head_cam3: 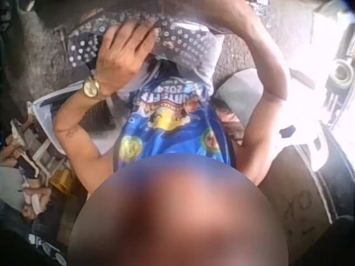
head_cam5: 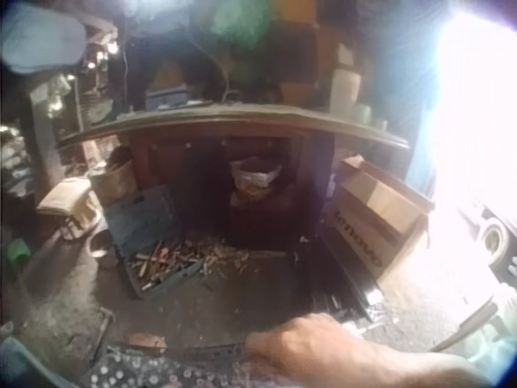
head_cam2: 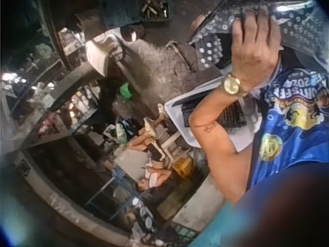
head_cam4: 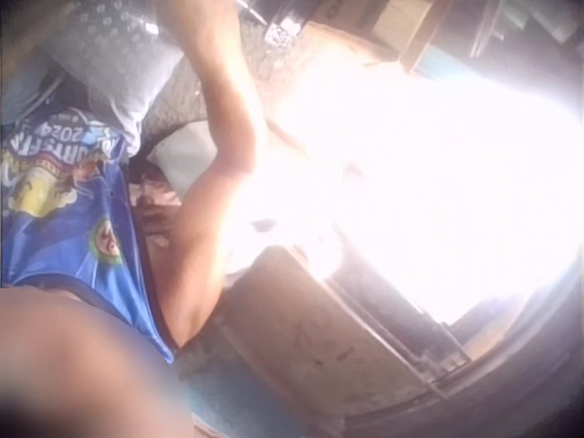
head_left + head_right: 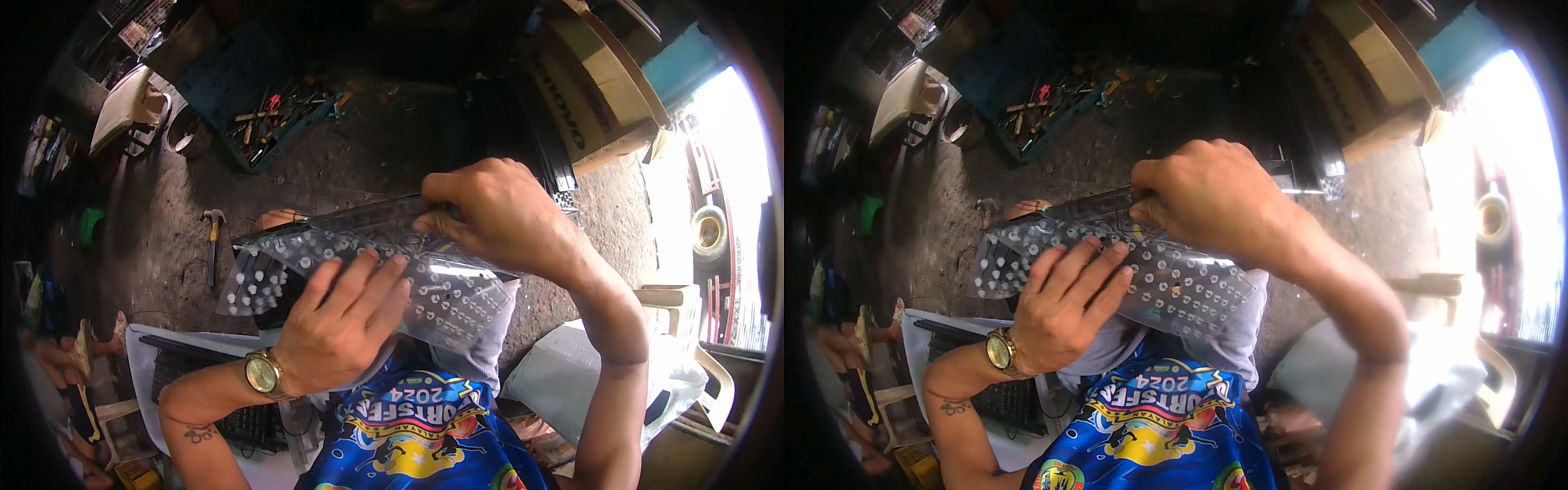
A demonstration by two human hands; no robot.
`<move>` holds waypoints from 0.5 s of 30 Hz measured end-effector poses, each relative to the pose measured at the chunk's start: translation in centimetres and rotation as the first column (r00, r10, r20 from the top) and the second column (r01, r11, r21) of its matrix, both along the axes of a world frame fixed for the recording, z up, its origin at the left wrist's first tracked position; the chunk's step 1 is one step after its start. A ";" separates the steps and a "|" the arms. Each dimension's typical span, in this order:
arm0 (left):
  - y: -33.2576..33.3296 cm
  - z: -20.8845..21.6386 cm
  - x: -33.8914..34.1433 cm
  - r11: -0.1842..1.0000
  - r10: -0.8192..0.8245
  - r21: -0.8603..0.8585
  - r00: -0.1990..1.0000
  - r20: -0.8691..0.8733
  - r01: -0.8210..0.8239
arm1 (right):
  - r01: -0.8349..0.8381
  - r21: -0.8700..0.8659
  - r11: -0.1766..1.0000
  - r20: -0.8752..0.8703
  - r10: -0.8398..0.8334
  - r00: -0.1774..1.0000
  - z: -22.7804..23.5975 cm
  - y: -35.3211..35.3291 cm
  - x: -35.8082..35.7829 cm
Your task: The person uses a screwdriver to remove screws from the back of a black keyboard, then flips it over and peels off a protective film. They place the film aside and continue unscrewing another keyboard, handling the parts one at a time.
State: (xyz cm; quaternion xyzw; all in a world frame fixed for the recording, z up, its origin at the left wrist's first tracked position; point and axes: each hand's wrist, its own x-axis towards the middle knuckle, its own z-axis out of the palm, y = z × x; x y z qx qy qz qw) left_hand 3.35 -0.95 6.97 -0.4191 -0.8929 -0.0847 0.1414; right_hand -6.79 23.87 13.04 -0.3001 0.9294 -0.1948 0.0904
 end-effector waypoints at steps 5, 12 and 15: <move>-0.4 1.2 -1.4 0.999 0.001 0.043 0.997 -0.082 0.002 | 0.060 -0.103 0.993 0.018 -0.058 0.998 0.8 0.4 -0.5; -0.1 0.5 -0.7 0.997 -0.047 0.064 0.999 -0.010 0.048 | 0.076 -0.092 0.993 0.038 -0.073 0.997 0.1 0.8 -1.4; -0.3 -0.1 -0.1 0.999 -0.045 0.010 0.996 0.074 0.044 | 0.082 -0.134 0.988 -0.038 -0.088 0.995 -0.5 1.3 -2.0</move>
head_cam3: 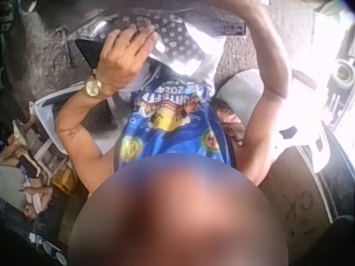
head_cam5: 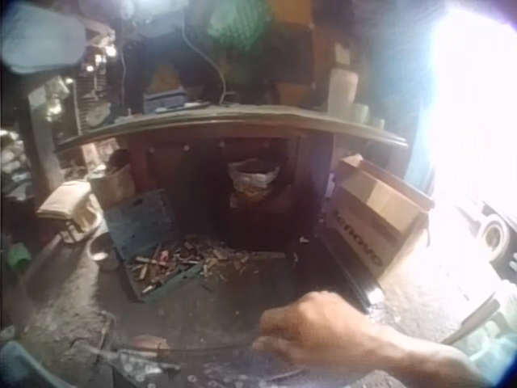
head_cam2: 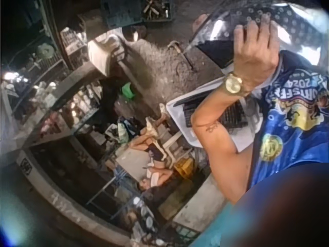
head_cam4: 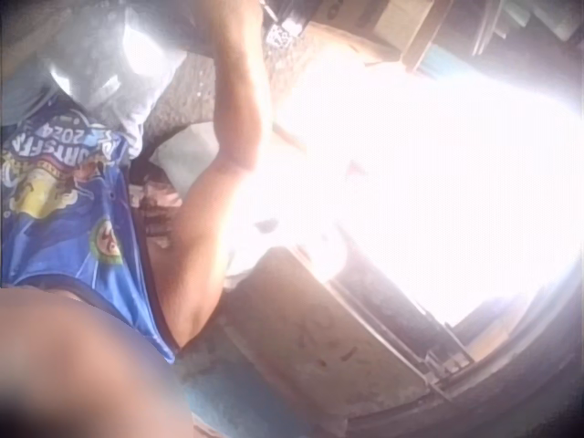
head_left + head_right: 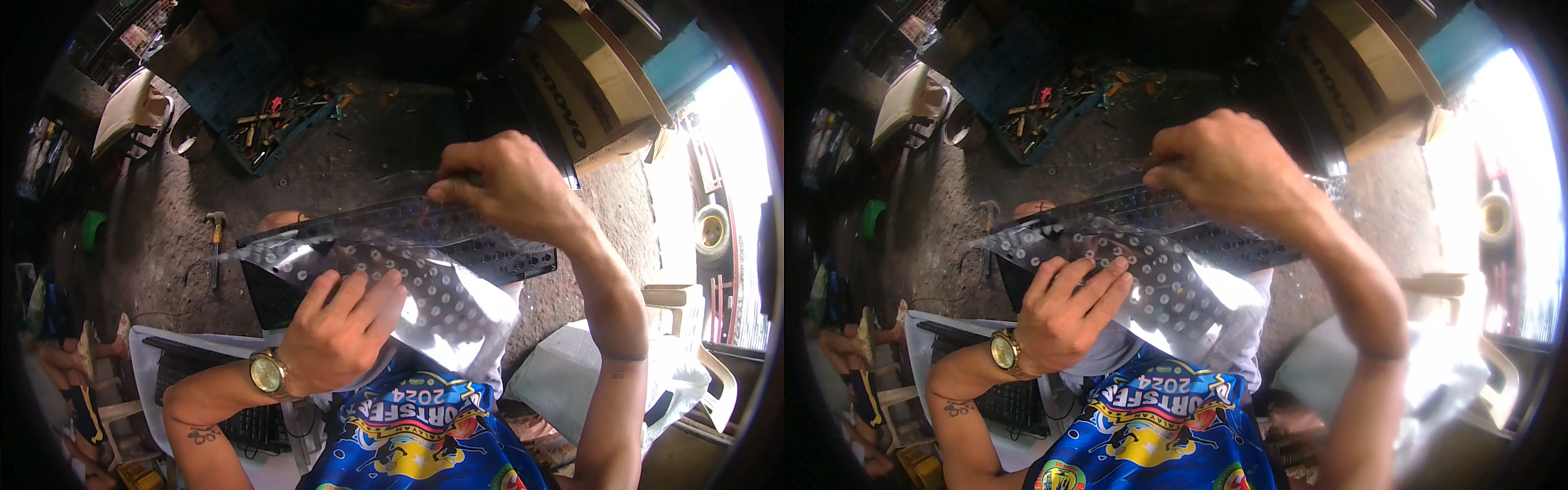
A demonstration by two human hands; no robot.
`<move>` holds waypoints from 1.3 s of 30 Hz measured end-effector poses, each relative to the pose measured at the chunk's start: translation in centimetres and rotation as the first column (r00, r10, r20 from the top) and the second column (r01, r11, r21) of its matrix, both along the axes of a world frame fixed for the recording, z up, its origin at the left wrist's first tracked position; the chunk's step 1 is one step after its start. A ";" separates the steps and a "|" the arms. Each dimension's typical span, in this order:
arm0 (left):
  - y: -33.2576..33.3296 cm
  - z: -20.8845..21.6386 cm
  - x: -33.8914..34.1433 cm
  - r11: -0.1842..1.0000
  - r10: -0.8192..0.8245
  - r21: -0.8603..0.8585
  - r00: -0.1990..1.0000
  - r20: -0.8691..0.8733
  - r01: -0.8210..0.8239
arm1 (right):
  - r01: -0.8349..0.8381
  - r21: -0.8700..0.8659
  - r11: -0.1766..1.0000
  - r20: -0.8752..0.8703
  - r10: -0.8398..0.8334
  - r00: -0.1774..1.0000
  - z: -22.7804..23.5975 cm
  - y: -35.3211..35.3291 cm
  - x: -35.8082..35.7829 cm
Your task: The person uses a screwdriver to remove screws from the back of a black keyboard, then flips it over and peels off a protective film. They place the film aside and continue unscrewing another keyboard, handling the parts one at a time.
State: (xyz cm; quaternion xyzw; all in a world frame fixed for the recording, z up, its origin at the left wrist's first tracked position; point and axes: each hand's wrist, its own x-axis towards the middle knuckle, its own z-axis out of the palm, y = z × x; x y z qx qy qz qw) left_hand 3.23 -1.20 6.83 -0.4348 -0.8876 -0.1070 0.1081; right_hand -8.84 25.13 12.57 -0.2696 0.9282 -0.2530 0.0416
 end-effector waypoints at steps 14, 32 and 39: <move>-0.5 -2.1 1.0 0.998 -0.038 0.052 0.991 0.125 0.032 | 0.391 -0.144 0.909 -0.146 -0.410 0.900 3.5 7.1 -2.6; 2.0 12.8 -15.8 0.885 0.143 0.449 0.990 -0.010 -0.123 | 0.926 -0.272 0.264 0.278 -0.899 0.338 -16.5 25.4 11.2; 23.6 19.2 -37.9 0.775 -0.189 0.499 0.896 -0.403 0.388 | 0.960 -0.267 0.082 0.511 -0.833 0.213 -26.4 25.1 18.5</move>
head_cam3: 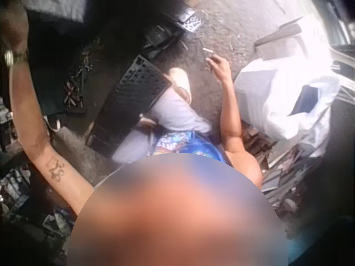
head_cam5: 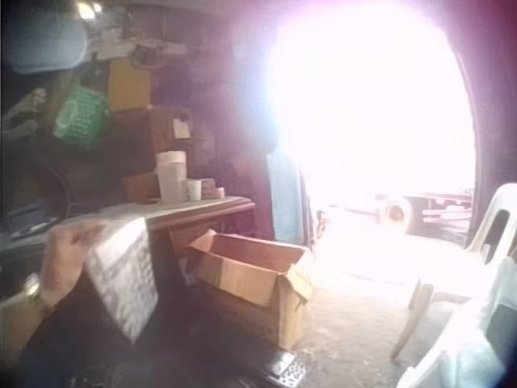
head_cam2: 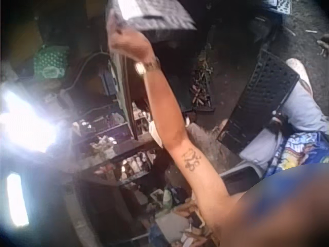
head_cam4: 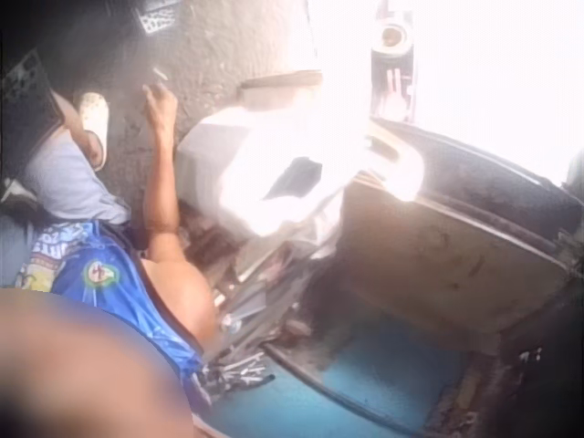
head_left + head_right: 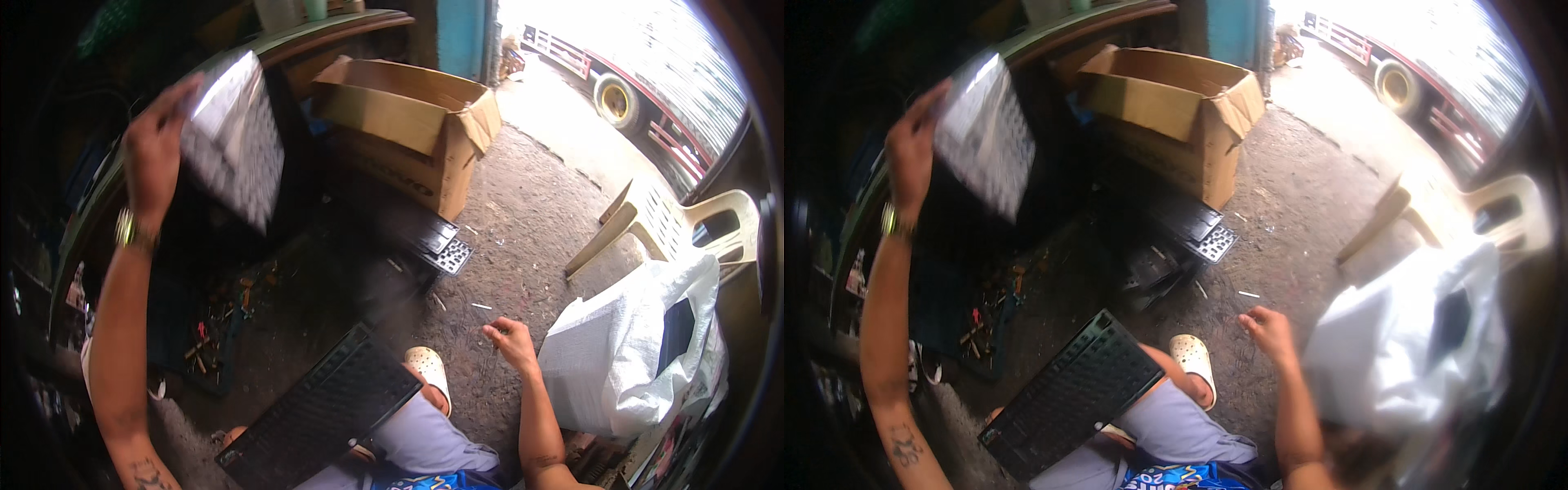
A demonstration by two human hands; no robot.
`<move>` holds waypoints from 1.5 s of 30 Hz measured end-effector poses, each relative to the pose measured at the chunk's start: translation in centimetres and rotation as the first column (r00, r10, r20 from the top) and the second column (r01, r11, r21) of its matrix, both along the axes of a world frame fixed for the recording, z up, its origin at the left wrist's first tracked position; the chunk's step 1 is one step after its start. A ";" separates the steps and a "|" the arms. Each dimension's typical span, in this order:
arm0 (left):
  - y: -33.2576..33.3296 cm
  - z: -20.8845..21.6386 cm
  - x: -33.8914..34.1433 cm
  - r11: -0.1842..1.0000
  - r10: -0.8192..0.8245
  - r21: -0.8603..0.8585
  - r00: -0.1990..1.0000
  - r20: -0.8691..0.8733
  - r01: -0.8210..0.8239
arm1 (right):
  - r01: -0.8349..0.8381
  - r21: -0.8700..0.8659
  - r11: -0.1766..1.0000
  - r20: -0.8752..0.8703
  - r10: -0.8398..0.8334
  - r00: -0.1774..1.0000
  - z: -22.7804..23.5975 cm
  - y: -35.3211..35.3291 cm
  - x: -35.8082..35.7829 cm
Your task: The person uses a screwdriver to remove screws from the back of a black keyboard, then flips it over and peels off a protective film. They place the film aside and continue unscrewing another keyboard, handling the parts one at a time.
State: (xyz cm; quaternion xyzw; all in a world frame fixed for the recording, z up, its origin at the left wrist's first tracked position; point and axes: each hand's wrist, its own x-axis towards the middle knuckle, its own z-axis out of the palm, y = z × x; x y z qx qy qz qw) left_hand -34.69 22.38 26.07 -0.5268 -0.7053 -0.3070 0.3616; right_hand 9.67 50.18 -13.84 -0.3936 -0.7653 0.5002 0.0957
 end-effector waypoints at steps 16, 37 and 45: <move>32.5 -20.4 0.1 0.783 -0.289 -0.548 0.952 0.100 0.295 | 0.071 -0.030 0.997 0.069 -0.069 0.995 0.7 -1.7 2.8; -29.2 -17.9 27.8 0.800 0.570 -0.557 0.572 0.590 -0.222 | -0.504 0.777 0.377 0.092 0.724 0.684 26.2 -11.4 -20.6; -30.1 -22.2 27.5 0.736 0.595 -0.658 0.618 0.514 -0.162 | -0.414 0.764 0.495 0.154 0.482 0.862 28.1 -7.0 -44.7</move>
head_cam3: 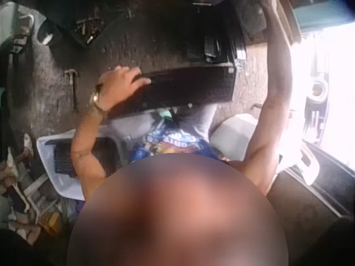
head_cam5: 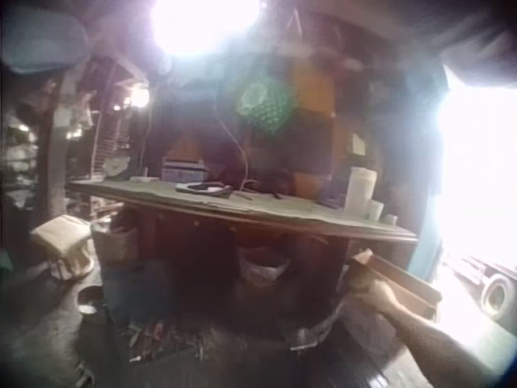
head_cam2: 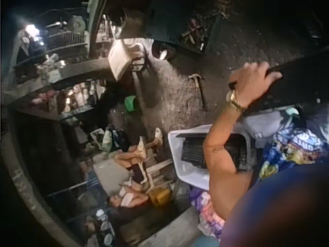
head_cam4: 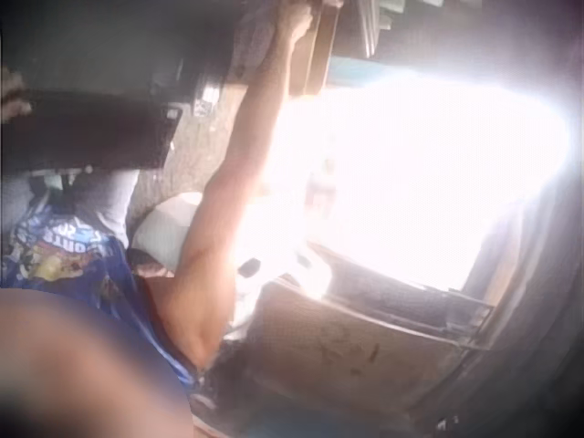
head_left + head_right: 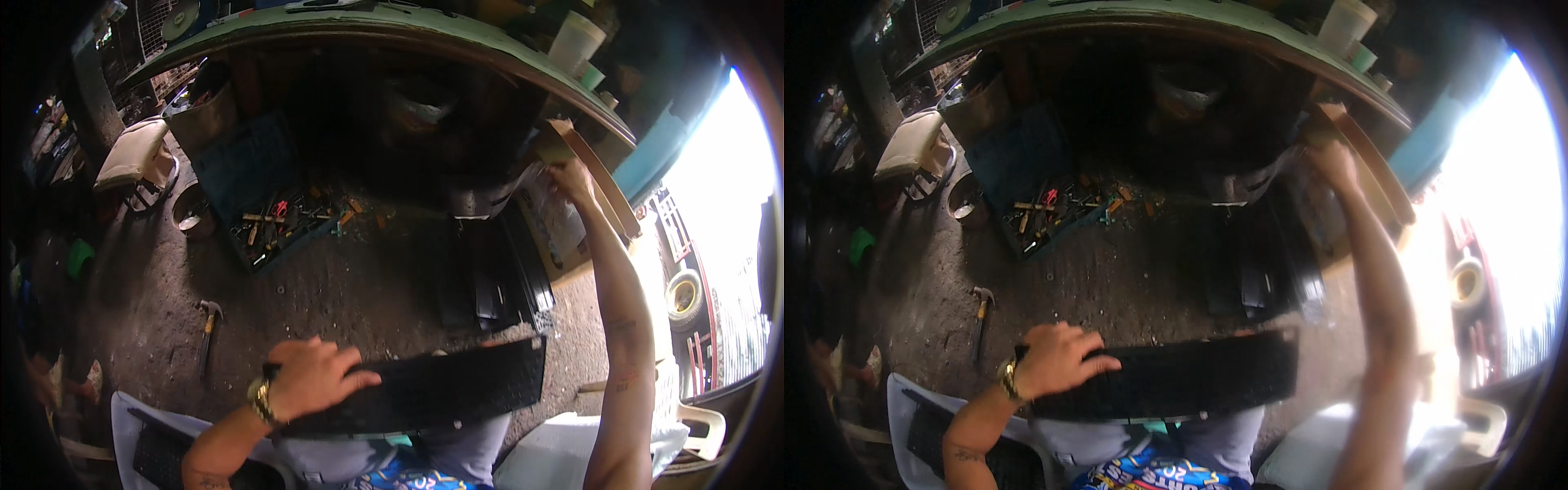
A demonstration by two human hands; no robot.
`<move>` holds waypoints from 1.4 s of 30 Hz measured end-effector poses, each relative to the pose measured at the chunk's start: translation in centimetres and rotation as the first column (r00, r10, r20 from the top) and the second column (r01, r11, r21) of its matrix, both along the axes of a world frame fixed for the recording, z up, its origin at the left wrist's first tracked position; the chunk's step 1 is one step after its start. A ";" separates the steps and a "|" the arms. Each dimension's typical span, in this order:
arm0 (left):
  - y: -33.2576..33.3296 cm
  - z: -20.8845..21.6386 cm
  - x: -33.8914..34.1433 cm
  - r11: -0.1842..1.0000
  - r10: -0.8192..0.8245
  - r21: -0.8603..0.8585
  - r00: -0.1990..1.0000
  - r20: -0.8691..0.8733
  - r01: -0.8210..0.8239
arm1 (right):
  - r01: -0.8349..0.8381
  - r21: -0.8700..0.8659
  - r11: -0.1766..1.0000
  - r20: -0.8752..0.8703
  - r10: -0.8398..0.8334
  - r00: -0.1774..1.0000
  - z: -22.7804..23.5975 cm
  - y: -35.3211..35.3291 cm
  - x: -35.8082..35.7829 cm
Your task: The person uses a screwdriver to remove screws from the back of a black keyboard, then flips it over and peels off a protective film. They place the film aside and continue unscrewing another keyboard, handling the parts one at a time.
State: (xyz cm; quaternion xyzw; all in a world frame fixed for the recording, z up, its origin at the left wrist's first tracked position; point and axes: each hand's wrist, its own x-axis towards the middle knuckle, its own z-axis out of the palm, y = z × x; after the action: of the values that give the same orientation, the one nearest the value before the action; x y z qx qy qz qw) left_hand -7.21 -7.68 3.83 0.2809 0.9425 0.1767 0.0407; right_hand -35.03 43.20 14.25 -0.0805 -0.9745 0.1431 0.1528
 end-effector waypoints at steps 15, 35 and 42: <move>-1.2 0.3 -15.4 0.969 -0.162 0.246 0.813 0.559 0.023 | -0.075 -0.471 0.879 0.459 0.317 0.830 -6.6 -11.0 -35.0; 6.0 -25.7 -47.5 0.526 -0.173 0.386 0.349 0.921 -0.758 | -0.652 -0.500 0.570 0.521 0.800 0.298 -19.1 -23.5 -24.3; 9.2 -27.0 -36.5 0.186 -0.842 0.599 0.188 0.505 -0.779 | -0.684 -0.447 0.576 0.263 0.816 0.515 -18.3 -18.2 -25.8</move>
State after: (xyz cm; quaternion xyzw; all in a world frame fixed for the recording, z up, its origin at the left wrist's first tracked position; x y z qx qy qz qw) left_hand -43.70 1.49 -23.14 0.0699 0.2600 0.8542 0.4449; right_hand -60.84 25.00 -4.09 0.3022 -0.8855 0.3125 -0.1642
